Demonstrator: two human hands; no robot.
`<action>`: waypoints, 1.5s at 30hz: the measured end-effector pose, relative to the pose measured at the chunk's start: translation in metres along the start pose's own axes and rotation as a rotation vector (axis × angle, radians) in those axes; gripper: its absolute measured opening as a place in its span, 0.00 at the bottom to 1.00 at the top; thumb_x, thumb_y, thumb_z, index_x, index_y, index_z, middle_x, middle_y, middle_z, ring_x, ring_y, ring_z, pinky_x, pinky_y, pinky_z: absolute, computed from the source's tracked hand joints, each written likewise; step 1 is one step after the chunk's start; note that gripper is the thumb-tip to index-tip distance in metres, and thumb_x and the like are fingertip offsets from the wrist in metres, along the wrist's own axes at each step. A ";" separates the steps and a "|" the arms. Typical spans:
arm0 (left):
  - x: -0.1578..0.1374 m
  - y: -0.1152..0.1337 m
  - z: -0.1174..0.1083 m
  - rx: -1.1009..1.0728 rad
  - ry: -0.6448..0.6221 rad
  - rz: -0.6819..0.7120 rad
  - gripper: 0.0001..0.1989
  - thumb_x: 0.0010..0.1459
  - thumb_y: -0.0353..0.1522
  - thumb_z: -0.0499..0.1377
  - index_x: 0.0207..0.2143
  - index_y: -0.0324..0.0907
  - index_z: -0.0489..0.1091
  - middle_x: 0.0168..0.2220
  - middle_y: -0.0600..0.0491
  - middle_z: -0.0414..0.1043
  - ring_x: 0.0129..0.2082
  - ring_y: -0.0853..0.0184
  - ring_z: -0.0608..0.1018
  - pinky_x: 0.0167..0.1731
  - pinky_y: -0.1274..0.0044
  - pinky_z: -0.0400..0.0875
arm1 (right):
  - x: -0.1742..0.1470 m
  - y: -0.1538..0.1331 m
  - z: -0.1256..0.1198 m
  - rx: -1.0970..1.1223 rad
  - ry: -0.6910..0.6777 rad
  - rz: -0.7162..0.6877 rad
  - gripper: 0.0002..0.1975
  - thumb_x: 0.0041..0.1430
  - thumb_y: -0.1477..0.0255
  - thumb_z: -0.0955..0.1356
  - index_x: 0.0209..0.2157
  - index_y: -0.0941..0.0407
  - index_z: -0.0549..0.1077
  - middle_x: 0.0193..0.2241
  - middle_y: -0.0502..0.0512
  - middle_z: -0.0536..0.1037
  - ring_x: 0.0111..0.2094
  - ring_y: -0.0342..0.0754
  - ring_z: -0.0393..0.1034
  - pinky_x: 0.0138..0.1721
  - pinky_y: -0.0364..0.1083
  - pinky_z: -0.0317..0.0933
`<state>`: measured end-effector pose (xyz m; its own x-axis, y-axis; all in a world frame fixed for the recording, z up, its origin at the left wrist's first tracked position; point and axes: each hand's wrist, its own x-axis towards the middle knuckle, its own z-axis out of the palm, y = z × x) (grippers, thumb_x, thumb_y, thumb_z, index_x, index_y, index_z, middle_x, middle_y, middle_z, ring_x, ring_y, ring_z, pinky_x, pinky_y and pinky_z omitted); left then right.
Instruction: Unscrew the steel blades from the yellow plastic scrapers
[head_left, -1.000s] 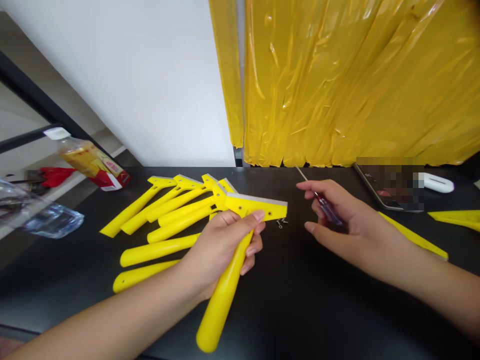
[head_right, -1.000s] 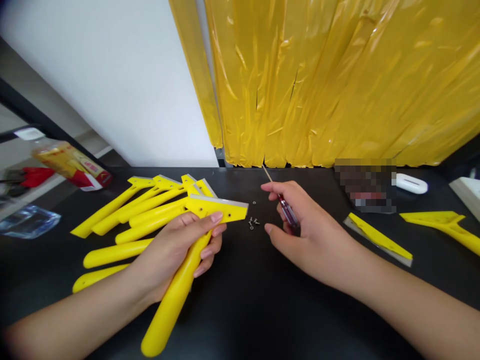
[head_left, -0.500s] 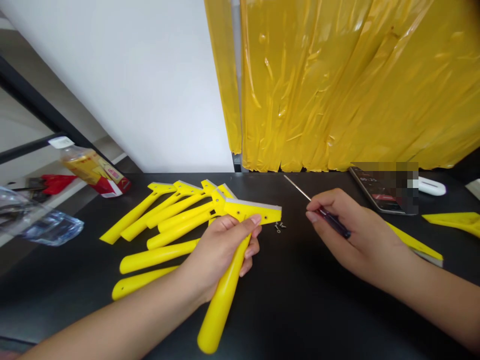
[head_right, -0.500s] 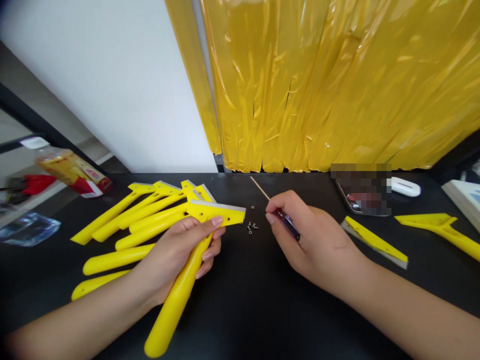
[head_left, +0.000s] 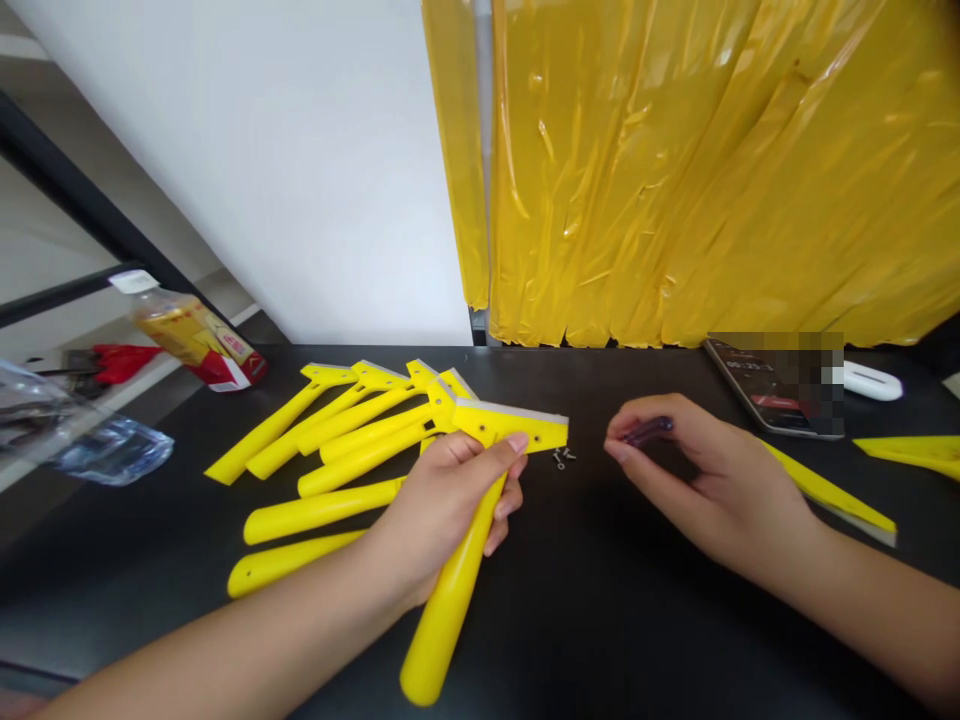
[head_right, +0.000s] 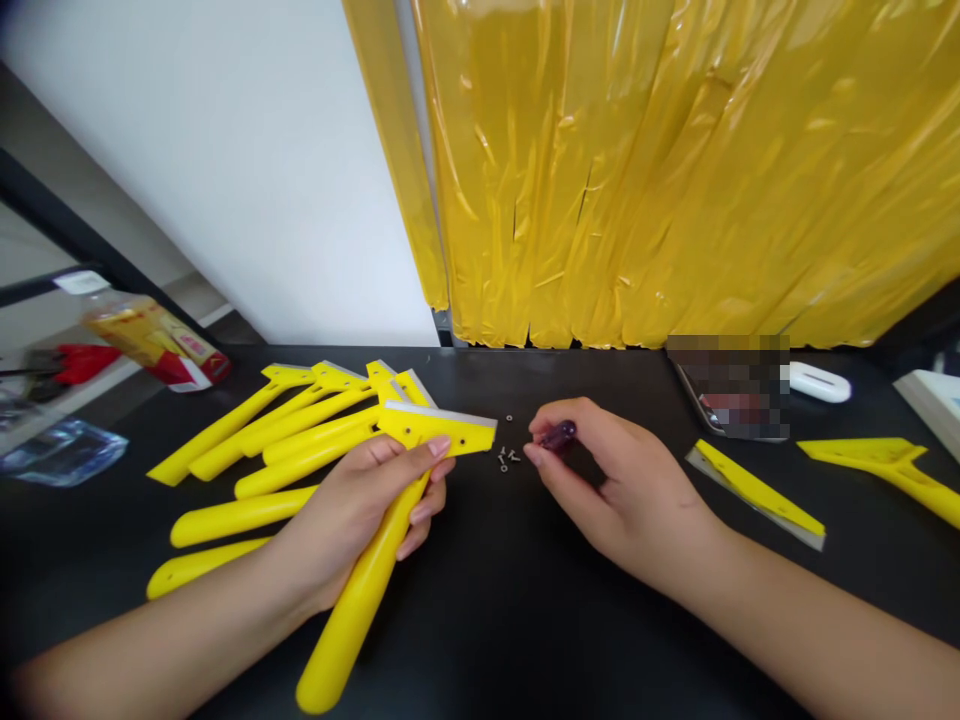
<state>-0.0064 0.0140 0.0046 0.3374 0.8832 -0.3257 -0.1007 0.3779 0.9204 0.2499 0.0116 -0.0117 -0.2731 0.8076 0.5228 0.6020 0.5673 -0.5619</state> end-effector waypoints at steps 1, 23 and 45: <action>0.000 0.000 0.000 -0.002 0.001 -0.002 0.19 0.69 0.45 0.64 0.31 0.41 0.68 0.19 0.59 0.63 0.14 0.76 0.64 0.15 0.84 0.58 | -0.001 0.002 0.001 -0.007 0.007 0.023 0.04 0.73 0.66 0.69 0.46 0.48 0.73 0.39 0.54 0.84 0.38 0.52 0.81 0.39 0.51 0.73; -0.001 -0.001 0.005 -0.048 0.059 0.015 0.14 0.67 0.40 0.62 0.31 0.42 0.68 0.21 0.58 0.63 0.19 0.72 0.64 0.17 0.82 0.61 | -0.001 0.010 0.005 -0.088 -0.061 -0.051 0.02 0.74 0.69 0.69 0.46 0.49 0.72 0.37 0.50 0.83 0.36 0.48 0.80 0.37 0.47 0.70; 0.000 -0.004 0.006 -0.019 0.062 0.009 0.16 0.68 0.42 0.62 0.31 0.42 0.67 0.21 0.59 0.62 0.18 0.73 0.63 0.17 0.82 0.61 | -0.002 0.007 -0.002 -0.176 -0.028 -0.139 0.02 0.74 0.69 0.69 0.46 0.50 0.72 0.37 0.53 0.80 0.36 0.48 0.78 0.37 0.48 0.70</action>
<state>-0.0008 0.0108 0.0026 0.2777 0.9019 -0.3309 -0.1210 0.3746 0.9193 0.2558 0.0135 -0.0156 -0.3816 0.7292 0.5680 0.6784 0.6384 -0.3637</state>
